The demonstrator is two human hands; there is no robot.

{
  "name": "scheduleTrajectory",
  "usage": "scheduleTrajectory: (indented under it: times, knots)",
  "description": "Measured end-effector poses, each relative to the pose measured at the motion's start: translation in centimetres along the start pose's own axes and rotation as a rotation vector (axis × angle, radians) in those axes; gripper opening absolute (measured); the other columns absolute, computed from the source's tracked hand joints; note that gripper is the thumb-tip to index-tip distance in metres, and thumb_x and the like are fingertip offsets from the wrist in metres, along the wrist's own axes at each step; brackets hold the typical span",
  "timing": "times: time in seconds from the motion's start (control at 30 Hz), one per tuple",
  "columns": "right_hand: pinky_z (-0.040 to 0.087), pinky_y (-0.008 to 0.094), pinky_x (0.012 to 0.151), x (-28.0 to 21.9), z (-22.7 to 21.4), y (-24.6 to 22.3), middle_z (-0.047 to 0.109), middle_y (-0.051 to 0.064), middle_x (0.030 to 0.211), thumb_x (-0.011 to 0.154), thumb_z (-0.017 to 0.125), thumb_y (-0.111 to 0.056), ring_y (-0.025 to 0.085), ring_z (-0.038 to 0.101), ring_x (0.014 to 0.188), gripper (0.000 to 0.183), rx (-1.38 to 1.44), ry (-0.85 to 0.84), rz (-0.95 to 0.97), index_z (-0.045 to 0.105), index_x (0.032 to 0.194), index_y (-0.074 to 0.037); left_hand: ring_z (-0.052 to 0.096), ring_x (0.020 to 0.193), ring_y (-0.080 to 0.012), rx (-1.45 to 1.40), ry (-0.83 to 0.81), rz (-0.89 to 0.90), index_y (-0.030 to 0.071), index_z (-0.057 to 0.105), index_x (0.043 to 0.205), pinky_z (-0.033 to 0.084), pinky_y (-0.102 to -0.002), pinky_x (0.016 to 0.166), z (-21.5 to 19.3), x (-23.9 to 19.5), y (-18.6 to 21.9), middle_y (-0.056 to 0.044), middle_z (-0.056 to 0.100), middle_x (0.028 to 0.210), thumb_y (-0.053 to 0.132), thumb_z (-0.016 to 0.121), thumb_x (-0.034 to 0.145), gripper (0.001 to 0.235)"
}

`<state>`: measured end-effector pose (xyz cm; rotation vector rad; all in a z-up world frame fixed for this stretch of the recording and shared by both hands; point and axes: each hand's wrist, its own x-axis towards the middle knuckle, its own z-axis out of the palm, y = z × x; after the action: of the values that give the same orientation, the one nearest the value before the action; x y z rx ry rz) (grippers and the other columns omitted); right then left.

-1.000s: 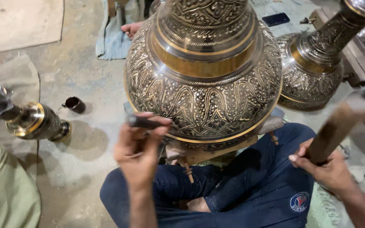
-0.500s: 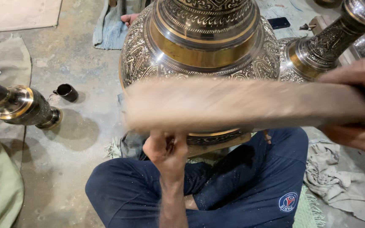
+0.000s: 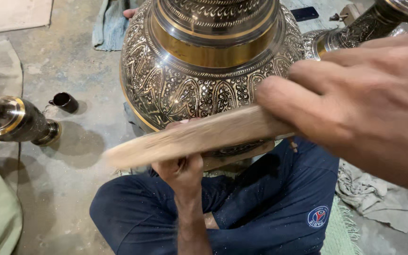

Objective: The person uses a chisel and wooden mallet to engrave intricate patterns onto the surface of a large brass vessel. They repeatedly strike the chisel to create detailed designs on the metal.

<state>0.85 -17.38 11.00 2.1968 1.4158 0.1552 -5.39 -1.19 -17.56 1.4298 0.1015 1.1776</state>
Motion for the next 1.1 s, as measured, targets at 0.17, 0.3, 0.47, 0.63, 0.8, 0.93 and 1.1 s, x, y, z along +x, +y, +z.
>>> scheduleTrajectory:
  times: [0.17, 0.3, 0.47, 0.63, 0.8, 0.93, 1.1]
  knots:
    - [0.059, 0.035, 0.060, 0.4, -0.3, -0.3, 0.074, 0.000, 0.085, 0.089, 0.064, -0.034, 0.017, 0.075, 0.074, 0.026, 0.031, 0.179, -0.011, 0.064, 0.111, -0.020, 0.073, 0.097, -0.0206, -0.011, -0.086, 0.164, 0.001, 0.066, 0.124, 0.063, -0.032, 0.090, 0.6, 1.9, 2.9, -0.012, 0.072, 0.113, -0.005, 0.069, 0.099, 0.026]
    - [0.060, 0.033, 0.068, -0.8, 1.0, 0.0, 0.076, 0.002, 0.094, 0.083, 0.063, -0.039, 0.018, 0.076, 0.086, 0.037, 0.177, 0.350, -0.080, 0.064, 0.112, -0.016, 0.077, 0.099, -0.0254, -0.709, 0.013, -0.741, -0.008, 0.060, 0.120, 0.064, -0.038, 0.087, -0.4, 2.4, 5.2, -0.026, 0.072, 0.119, 0.008, 0.066, 0.093, 0.031]
    - [0.060, 0.034, 0.067, -1.3, 1.9, -0.7, 0.076, 0.000, 0.094, 0.087, 0.062, -0.039, 0.019, 0.076, 0.088, 0.034, -0.111, 0.234, 0.046, 0.066, 0.116, -0.022, 0.071, 0.118, -0.0268, -0.429, -0.187, -0.096, -0.002, 0.050, 0.139, 0.061, -0.040, 0.104, 0.3, 1.6, 2.1, -0.026, 0.067, 0.127, 0.018, 0.071, 0.106, 0.044]
    - [0.056, 0.032, 0.062, -0.3, 0.1, -1.0, 0.072, -0.001, 0.084, 0.089, 0.067, -0.035, 0.018, 0.073, 0.078, 0.023, 0.152, 0.339, 0.027, 0.065, 0.107, -0.019, 0.069, 0.120, -0.0317, -0.613, -0.174, -0.144, -0.001, 0.052, 0.136, 0.057, -0.045, 0.109, -0.3, 0.2, 0.2, -0.027, 0.067, 0.125, 0.023, 0.068, 0.105, 0.043]
    - [0.054, 0.035, 0.061, -0.2, 0.2, -1.0, 0.069, 0.000, 0.080, 0.090, 0.069, -0.031, 0.018, 0.072, 0.073, 0.024, 0.265, 0.415, 0.001, 0.065, 0.105, -0.013, 0.068, 0.114, -0.0283, -0.554, -0.198, -0.202, -0.003, 0.053, 0.129, 0.056, -0.038, 0.105, -0.3, 0.7, 1.1, -0.023, 0.068, 0.120, 0.012, 0.072, 0.101, 0.037]
    - [0.057, 0.032, 0.063, -0.9, 0.9, -0.8, 0.069, -0.002, 0.081, 0.086, 0.064, -0.033, 0.017, 0.074, 0.078, 0.024, -0.003, 0.404, 0.032, 0.065, 0.106, -0.018, 0.072, 0.105, -0.0295, -0.086, -0.126, 0.025, -0.006, 0.056, 0.130, 0.060, -0.040, 0.096, -0.1, 0.8, 2.0, -0.021, 0.068, 0.117, 0.005, 0.075, 0.095, 0.042]
    - [0.057, 0.032, 0.061, -0.3, -0.5, -1.3, 0.068, -0.002, 0.078, 0.091, 0.068, -0.029, 0.017, 0.073, 0.075, 0.017, 0.003, 0.328, 0.061, 0.064, 0.103, -0.018, 0.070, 0.115, -0.0314, -0.390, -0.164, -0.044, -0.004, 0.055, 0.132, 0.060, -0.047, 0.104, -0.2, 0.6, 1.8, -0.021, 0.062, 0.125, 0.011, 0.078, 0.099, 0.043]
